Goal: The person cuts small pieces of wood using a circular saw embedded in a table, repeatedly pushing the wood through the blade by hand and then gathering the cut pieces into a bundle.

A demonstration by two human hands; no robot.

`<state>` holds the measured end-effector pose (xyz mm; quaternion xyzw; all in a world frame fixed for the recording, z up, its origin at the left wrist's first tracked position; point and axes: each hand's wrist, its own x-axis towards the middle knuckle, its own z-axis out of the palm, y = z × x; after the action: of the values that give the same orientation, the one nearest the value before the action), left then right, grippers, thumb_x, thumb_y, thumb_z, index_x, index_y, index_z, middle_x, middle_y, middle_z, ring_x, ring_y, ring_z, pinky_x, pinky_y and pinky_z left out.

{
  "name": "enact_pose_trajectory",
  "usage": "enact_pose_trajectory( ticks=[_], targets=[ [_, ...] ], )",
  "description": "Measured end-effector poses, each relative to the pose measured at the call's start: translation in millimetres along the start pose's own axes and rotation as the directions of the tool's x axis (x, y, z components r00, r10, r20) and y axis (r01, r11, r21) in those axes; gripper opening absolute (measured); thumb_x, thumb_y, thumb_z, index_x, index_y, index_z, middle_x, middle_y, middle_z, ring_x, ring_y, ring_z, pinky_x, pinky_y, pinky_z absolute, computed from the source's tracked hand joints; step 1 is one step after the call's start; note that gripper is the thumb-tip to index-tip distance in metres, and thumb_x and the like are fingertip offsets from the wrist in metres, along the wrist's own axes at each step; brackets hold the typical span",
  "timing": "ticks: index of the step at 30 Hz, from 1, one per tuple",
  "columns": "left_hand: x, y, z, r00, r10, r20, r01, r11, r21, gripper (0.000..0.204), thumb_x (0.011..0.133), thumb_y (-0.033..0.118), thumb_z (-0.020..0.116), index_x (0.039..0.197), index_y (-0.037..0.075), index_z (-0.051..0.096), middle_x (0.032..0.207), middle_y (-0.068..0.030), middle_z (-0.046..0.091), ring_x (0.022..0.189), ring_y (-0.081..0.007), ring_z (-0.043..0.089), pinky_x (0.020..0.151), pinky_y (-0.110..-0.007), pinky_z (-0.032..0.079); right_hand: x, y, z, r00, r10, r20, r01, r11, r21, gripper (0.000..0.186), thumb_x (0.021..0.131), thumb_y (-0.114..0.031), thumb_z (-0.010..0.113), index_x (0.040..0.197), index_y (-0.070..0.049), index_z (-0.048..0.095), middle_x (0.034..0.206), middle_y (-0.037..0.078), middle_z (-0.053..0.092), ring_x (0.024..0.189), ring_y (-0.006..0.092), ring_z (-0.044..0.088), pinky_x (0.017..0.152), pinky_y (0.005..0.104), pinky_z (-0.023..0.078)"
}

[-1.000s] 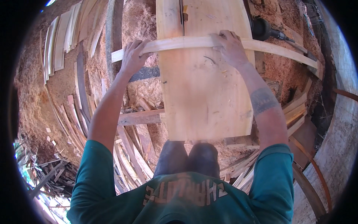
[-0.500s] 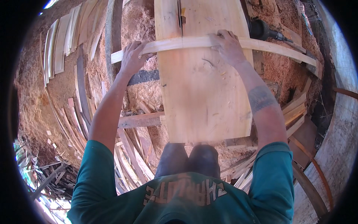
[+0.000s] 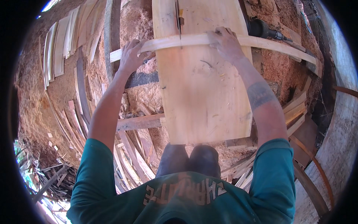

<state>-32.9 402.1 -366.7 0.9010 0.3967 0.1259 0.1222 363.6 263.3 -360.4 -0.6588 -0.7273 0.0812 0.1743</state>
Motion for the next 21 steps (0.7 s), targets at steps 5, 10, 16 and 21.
enact_pose_trajectory(
  ticks=[5, 10, 16, 21],
  targets=[
    [7.0, -1.6, 0.4, 1.000, 0.003, 0.003, -0.003, 1.000, -0.003, 0.059, 0.088, 0.037, 0.079, 0.140, 0.014, 0.066, 0.126, -0.0135, 0.064, 0.122, -0.0328, 0.057, 0.109, -0.046, 0.041, 5.2, 5.2, 0.8, 1.000, -0.005, 0.001, 0.005, 1.000, 0.002, 0.053, 0.081, -0.026, 0.082, 0.132, -0.018, 0.069, 0.123, 0.008, 0.059, 0.122, 0.0304, 0.056, 0.107, 0.0473, 0.043],
    [11.8, -2.4, -0.3, 1.000, -0.001, 0.015, 0.002, 1.000, -0.022, 0.058, 0.087, 0.035, 0.080, 0.139, 0.014, 0.066, 0.127, -0.0128, 0.064, 0.122, -0.0325, 0.057, 0.109, -0.047, 0.041, 9.8, 6.3, 0.1, 1.000, -0.002, 0.022, 0.003, 1.000, -0.017, 0.054, 0.081, -0.027, 0.083, 0.132, -0.019, 0.069, 0.124, 0.008, 0.059, 0.122, 0.0304, 0.056, 0.106, 0.0474, 0.044],
    [19.3, -13.0, 6.9, 0.999, 0.026, -0.035, -0.026, 1.000, -0.008, 0.054, 0.087, 0.033, 0.079, 0.138, 0.016, 0.067, 0.125, -0.0117, 0.065, 0.121, -0.0331, 0.057, 0.109, -0.049, 0.041, 21.8, 7.7, -1.7, 0.999, 0.005, 0.044, -0.003, 0.999, -0.048, 0.054, 0.082, -0.025, 0.081, 0.134, -0.021, 0.068, 0.124, 0.007, 0.059, 0.122, 0.0303, 0.056, 0.104, 0.0478, 0.046],
    [6.3, -16.6, -1.7, 0.997, -0.043, -0.065, 0.041, 0.999, -0.033, 0.051, 0.090, 0.030, 0.077, 0.138, 0.016, 0.066, 0.123, -0.0130, 0.064, 0.120, -0.0343, 0.058, 0.110, -0.049, 0.041, 25.8, 3.0, -2.0, 0.998, -0.016, 0.062, 0.023, 0.994, -0.106, 0.045, 0.085, -0.024, 0.077, 0.128, -0.021, 0.068, 0.119, 0.008, 0.059, 0.118, 0.0319, 0.056, 0.101, 0.0480, 0.048]
  ],
)
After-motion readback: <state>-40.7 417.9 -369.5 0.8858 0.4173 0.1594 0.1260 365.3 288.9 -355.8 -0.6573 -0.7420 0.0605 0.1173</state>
